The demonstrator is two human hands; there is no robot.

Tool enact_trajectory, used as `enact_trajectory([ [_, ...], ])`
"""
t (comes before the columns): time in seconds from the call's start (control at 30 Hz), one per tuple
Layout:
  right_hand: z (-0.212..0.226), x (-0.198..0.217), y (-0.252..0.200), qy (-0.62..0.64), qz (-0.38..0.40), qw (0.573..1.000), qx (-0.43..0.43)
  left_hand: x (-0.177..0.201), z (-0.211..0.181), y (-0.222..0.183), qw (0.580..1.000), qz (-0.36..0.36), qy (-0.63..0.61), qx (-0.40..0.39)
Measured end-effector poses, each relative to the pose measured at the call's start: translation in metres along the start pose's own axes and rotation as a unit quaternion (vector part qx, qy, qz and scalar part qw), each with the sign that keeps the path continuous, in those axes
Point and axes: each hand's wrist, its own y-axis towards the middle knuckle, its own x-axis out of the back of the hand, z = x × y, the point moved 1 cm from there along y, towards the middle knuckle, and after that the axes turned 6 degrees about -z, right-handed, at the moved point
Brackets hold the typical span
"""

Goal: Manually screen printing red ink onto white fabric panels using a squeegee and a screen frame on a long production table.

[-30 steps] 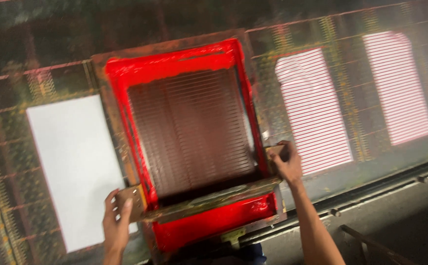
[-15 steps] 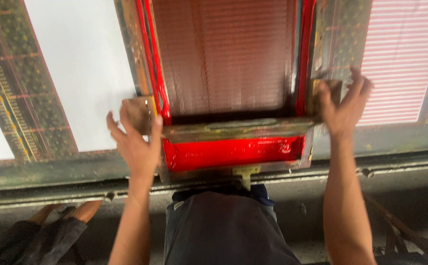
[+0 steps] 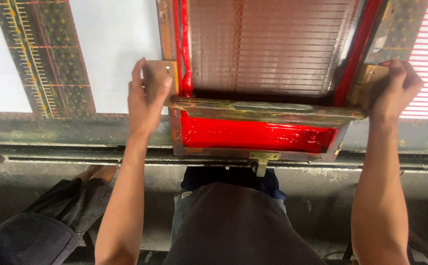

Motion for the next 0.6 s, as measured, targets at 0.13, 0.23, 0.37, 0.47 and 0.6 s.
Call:
enact_trajectory([
  [0.13, 0.039, -0.018, -0.036, -0.078, 0.004, 0.994, -0.082, 0.012, 0.007, -0.004, 0.999, -0.009, -0.001, 0.041],
  [0.23, 0.065, -0.030, -0.028, -0.049, 0.046, 0.998, -0.011, 0.015, 0.033, 0.004, 1.000, -0.029, 0.000, -0.009],
  [0.37, 0.006, -0.004, 0.007, -0.022, 0.018, 0.999, 0.039, 0.012, -0.003, -0.006, 0.998, -0.015, -0.060, 0.023],
  [0.47, 0.032, 0.008, 0.025, -0.016, 0.011, 0.992, 0.125, 0.009, -0.017, -0.003, 0.998, -0.009, -0.049, -0.045],
  [0.6, 0.055, 0.025, 0.001, -0.034, -0.037, 0.999, 0.005, 0.002, -0.024, -0.008, 0.996, 0.015, -0.042, -0.078],
])
